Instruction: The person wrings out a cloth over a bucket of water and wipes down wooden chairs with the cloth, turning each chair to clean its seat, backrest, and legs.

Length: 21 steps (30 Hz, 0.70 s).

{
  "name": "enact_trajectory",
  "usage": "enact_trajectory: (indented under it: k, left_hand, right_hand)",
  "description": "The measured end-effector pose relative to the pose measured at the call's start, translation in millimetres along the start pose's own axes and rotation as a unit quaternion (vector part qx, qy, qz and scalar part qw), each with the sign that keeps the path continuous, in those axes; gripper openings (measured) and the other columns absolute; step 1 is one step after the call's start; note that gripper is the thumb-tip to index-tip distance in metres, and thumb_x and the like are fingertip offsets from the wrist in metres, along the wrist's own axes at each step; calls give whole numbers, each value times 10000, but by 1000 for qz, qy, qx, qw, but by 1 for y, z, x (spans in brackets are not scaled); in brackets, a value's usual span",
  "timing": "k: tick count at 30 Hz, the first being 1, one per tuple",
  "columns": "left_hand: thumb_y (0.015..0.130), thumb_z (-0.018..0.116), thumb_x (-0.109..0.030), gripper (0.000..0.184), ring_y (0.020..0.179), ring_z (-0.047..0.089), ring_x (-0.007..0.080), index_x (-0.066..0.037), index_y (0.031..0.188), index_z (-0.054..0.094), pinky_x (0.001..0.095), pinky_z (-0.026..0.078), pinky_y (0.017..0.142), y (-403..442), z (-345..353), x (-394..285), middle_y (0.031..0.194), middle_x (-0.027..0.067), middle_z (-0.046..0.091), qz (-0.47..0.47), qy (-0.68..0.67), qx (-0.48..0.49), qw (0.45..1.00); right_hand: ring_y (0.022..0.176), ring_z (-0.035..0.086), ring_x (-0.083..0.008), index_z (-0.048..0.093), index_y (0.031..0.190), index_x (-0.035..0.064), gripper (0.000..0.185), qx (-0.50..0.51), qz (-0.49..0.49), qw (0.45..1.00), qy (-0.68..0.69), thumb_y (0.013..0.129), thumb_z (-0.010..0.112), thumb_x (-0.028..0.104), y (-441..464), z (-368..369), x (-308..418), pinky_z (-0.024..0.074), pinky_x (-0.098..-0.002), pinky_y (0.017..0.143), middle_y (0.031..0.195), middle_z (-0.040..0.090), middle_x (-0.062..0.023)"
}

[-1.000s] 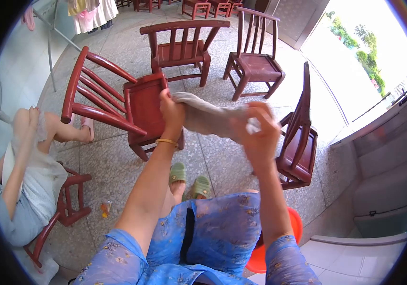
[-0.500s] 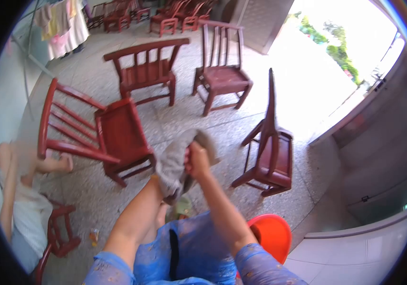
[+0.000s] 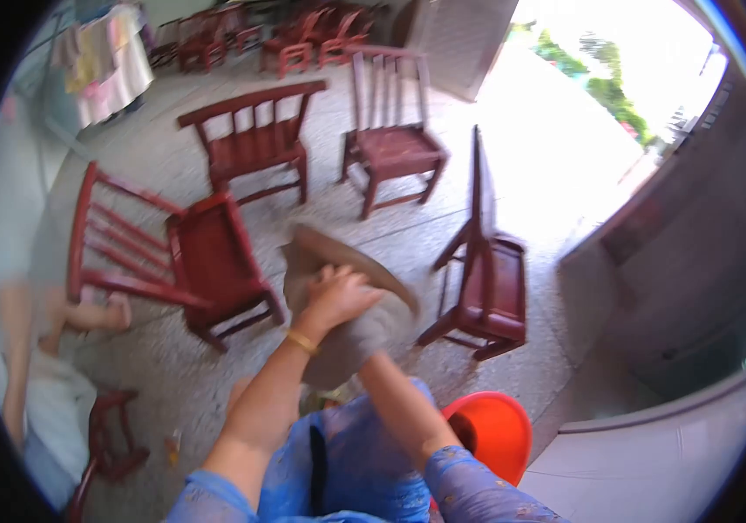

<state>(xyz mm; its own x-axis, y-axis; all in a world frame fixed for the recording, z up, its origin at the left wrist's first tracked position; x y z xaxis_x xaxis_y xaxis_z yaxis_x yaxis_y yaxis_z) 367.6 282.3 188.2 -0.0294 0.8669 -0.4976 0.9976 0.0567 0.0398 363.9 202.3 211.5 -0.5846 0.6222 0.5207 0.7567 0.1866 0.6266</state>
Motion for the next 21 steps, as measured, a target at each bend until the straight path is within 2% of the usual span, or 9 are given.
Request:
enact_trajectory:
  k: [2,4,5,6,7,13,16,19,21]
  left_hand:
    - [806,617,-591,485,1098,555,314,-185,1053,718,458,426,954,8,-12,0,1125,87,646,69,-83,-5,994]
    - [832,719,-322,362,1113,585,269,-48,1066,691,349,436,978,0,-53,13,1190,134,632,132,-265,-103,950]
    - [838,728,-257,358,1141,578,250,-21,1101,672,331,422,994,-8,-71,32,1188,151,630,100,-290,-136,942]
    - [822,736,-233,364,1091,593,246,-21,1109,663,328,440,964,-12,-88,53,1155,145,638,97,-247,-165,950]
    - [804,739,-224,364,1060,600,253,-18,1094,663,341,451,945,-18,-108,77,1116,143,642,61,-183,-188,963]
    - [721,702,-199,299,1004,580,352,-65,987,669,457,484,877,-71,-281,228,1026,161,597,-4,288,-305,908]
    - [754,716,-194,654,1087,525,360,-71,1346,466,460,437,932,-103,-362,292,1148,213,541,-184,463,-255,829]
    - [742,700,-130,859,1087,556,357,-124,1484,266,497,465,907,-120,-395,386,1203,229,549,-259,350,-191,880]
    - [736,670,-27,916,1021,575,308,-112,1517,200,451,490,844,-142,-373,374,1187,192,560,-397,-73,-158,901]
  right_hand:
    - [858,570,-268,568,1062,84,439,42,-135,988,-67,741,682,361,11,-2,38,444,-429,724,986,598,-124]
    - [922,582,-301,564,1133,91,550,54,-280,951,-120,689,710,380,-7,-1,94,451,-457,769,1052,597,-142]
    - [902,599,-317,627,1063,100,505,74,-249,966,17,626,712,337,4,-14,96,450,-451,792,979,633,-126]
    - [848,620,-317,671,954,90,376,151,-281,945,76,654,698,315,8,-9,98,469,-432,759,854,654,-101]
    - [825,634,-310,696,827,103,192,107,-206,967,-105,723,653,259,18,18,86,489,-420,731,800,659,-113]
    - [715,681,-335,705,718,97,233,295,-66,903,-307,831,560,240,53,44,58,517,-441,627,708,683,-129]
    - [695,685,-336,708,738,91,237,378,-40,852,-361,834,564,253,47,57,46,518,-444,613,690,684,-120]
    - [705,684,-328,705,753,103,213,369,-43,866,-333,834,563,240,49,58,52,521,-439,627,706,684,-120]
    - [712,683,-324,703,763,111,198,362,-52,876,-313,833,562,232,49,57,58,522,-435,636,717,684,-120]
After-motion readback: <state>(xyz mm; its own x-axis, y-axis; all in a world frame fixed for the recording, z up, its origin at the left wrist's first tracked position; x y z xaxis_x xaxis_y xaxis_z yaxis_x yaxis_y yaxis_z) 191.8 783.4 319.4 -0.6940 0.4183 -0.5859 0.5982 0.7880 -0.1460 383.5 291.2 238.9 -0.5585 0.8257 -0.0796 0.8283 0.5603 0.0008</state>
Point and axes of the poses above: each hand's wrist, its own y-axis towards the middle knuckle, its own z-axis out of the palm, x = y × z, the point moved 10 cm from there along y, towards the middle knuckle
